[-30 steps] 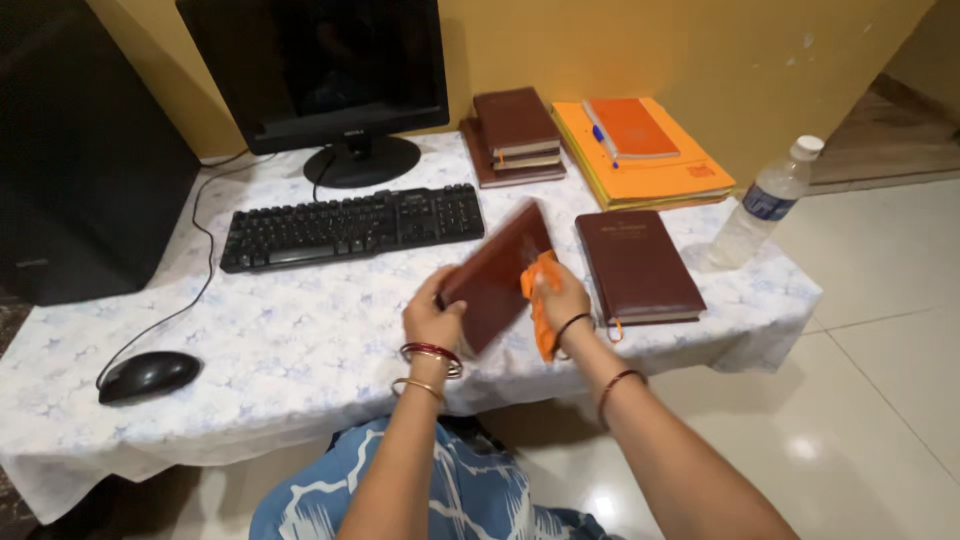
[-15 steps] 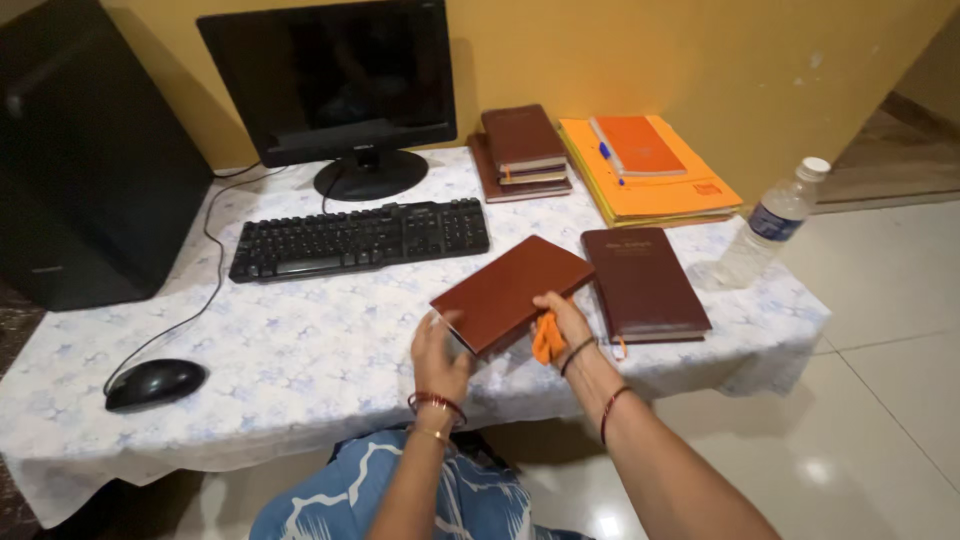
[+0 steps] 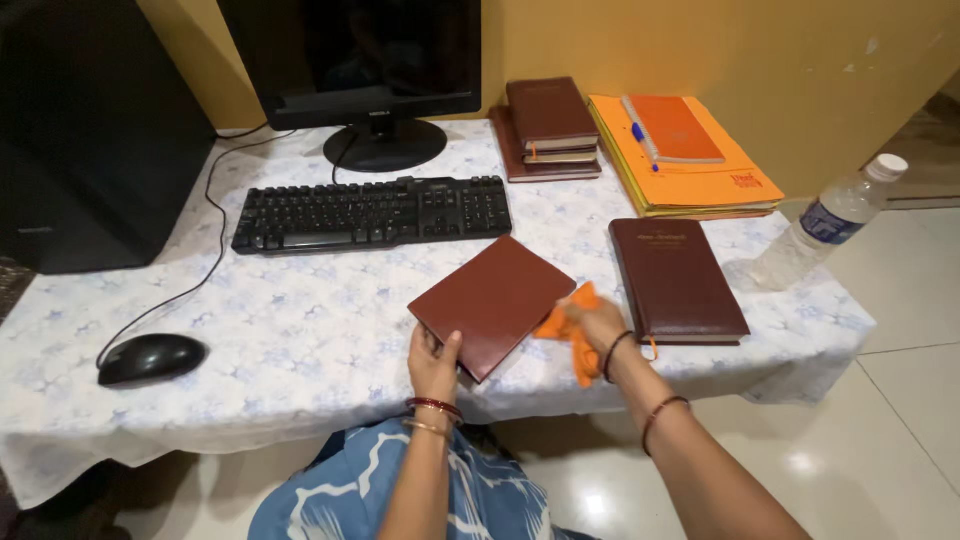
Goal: The person wipes a keyboard, monitor, and several books with an orange cloth. They clean the keyboard top and bottom, the monitor screen and stand, and each book cover individually, then return the items to the desk.
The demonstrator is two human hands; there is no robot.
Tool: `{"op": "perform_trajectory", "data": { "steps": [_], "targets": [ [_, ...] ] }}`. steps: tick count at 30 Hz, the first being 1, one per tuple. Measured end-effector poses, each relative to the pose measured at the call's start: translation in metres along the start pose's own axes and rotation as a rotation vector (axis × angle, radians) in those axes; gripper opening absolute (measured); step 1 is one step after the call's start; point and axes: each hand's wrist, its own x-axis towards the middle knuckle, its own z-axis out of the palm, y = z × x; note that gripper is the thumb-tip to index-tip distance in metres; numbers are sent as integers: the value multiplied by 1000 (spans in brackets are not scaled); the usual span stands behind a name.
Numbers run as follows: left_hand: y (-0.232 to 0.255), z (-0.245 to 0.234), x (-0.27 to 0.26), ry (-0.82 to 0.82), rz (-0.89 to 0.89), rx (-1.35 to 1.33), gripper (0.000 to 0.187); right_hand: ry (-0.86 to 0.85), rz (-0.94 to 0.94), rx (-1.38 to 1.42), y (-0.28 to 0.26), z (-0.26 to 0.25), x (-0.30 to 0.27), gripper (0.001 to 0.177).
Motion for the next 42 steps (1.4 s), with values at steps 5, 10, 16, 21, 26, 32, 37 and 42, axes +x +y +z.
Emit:
{"op": "perform_trajectory", "data": {
  "steps": [5,10,16,21,26,32,37,42],
  "targets": [
    [6,-6,0,51,14,247,56,508,-508,-422,-38,-2,-16,52],
    [-8,-17,12,41,-41,57,54,115,-480,-333,-59,91,-28,56],
    [-38,-40,17,51,-75,17,44,-358,-1043,-928,-31,143,-68,55],
    [-42,-43,18,134,-104,203,34,-530,-873,-1045,-34,140,-57,54],
    [-24,-28,16,181,-196,184,55,-433,-861,-1257,-45,146,-20,54],
    [-6,-18,16,163,-190,139,55,-318,-727,-1345,-54,138,17,54],
    [-10,-20,16,133,-106,102,55,-184,-648,-1434,-52,125,44,54],
    [-10,-19,16,178,-194,176,57,-44,-604,-1394,-47,102,58,55]
  ]
}}
